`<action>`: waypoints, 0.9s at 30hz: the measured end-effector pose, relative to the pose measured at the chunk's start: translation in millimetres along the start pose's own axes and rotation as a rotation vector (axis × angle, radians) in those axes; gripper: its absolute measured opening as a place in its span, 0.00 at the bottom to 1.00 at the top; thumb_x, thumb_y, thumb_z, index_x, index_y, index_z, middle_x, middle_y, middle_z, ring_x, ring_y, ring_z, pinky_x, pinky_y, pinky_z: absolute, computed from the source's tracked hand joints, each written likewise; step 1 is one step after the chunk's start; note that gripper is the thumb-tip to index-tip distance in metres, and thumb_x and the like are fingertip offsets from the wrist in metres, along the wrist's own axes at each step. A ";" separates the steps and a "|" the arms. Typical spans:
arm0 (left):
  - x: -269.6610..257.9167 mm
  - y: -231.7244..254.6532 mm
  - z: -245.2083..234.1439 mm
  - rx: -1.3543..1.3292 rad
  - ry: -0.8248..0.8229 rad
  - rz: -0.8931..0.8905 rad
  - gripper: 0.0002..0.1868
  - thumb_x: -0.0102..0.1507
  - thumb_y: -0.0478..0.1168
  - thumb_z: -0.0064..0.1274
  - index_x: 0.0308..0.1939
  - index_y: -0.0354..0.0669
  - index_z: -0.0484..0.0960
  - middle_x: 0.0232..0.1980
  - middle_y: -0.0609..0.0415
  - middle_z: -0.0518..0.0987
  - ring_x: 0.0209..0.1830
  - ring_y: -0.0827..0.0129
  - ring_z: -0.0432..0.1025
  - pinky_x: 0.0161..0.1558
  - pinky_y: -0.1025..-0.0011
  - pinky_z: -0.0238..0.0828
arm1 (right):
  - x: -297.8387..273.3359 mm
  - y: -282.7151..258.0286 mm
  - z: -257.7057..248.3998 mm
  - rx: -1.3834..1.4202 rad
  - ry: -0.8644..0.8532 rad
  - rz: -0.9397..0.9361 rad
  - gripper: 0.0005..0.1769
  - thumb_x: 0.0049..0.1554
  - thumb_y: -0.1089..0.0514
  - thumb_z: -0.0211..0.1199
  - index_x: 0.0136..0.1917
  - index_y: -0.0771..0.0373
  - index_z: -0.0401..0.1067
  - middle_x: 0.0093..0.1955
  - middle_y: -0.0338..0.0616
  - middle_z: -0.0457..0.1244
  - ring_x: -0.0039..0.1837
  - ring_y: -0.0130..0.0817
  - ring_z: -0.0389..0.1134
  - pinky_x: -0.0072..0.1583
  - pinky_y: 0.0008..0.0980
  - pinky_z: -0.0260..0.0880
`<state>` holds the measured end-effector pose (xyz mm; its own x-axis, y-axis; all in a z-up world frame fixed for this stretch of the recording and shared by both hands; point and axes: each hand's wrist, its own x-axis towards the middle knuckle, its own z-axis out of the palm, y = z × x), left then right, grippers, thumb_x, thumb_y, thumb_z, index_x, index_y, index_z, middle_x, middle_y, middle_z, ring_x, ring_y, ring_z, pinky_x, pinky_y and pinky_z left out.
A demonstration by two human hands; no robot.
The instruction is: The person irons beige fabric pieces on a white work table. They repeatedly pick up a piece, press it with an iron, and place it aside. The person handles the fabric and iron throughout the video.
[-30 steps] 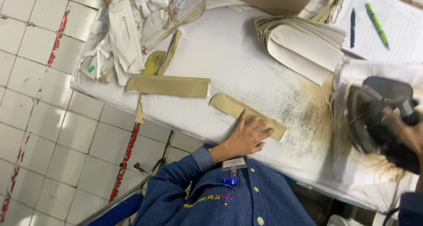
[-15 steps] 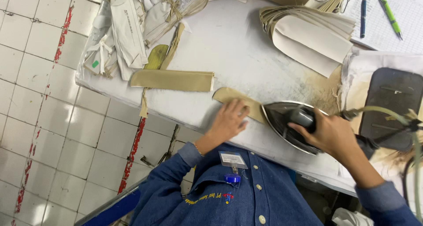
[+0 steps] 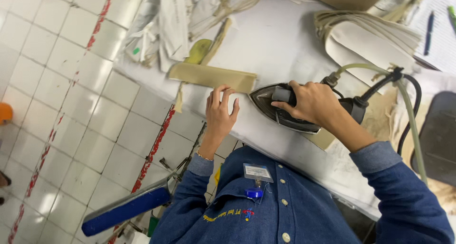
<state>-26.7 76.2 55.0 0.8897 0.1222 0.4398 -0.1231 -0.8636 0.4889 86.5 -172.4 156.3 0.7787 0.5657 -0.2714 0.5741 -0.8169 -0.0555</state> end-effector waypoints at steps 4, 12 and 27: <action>-9.9 -7.8 -12.8 0.013 0.017 -0.079 0.09 0.66 0.38 0.53 0.50 0.45 0.78 0.54 0.54 0.71 0.53 0.59 0.73 0.53 0.59 0.69 | 6.9 -18.7 -4.6 -0.079 -0.038 -0.113 0.43 0.51 0.16 0.51 0.61 0.50 0.74 0.39 0.53 0.72 0.47 0.48 0.78 0.48 0.40 0.77; -26.8 0.7 -14.7 0.004 -0.008 -0.130 0.07 0.66 0.39 0.53 0.47 0.47 0.78 0.49 0.56 0.72 0.47 0.59 0.75 0.49 0.59 0.72 | -11.1 18.5 16.3 -0.100 -0.179 0.068 0.43 0.46 0.18 0.57 0.65 0.44 0.73 0.48 0.51 0.73 0.55 0.49 0.77 0.55 0.42 0.77; -19.9 16.8 39.9 -0.322 -0.151 -0.172 0.08 0.68 0.38 0.47 0.51 0.45 0.76 0.50 0.53 0.73 0.50 0.58 0.72 0.47 0.61 0.71 | -172.4 235.2 85.0 0.469 -0.220 0.728 0.28 0.51 0.35 0.70 0.47 0.64 0.79 0.40 0.60 0.70 0.41 0.51 0.70 0.42 0.42 0.68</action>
<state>-28.9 39.7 24.4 0.9609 0.1579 0.2273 -0.0769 -0.6366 0.7673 65.8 -471.7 108.4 0.8160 -0.1062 -0.5682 -0.2438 -0.9545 -0.1717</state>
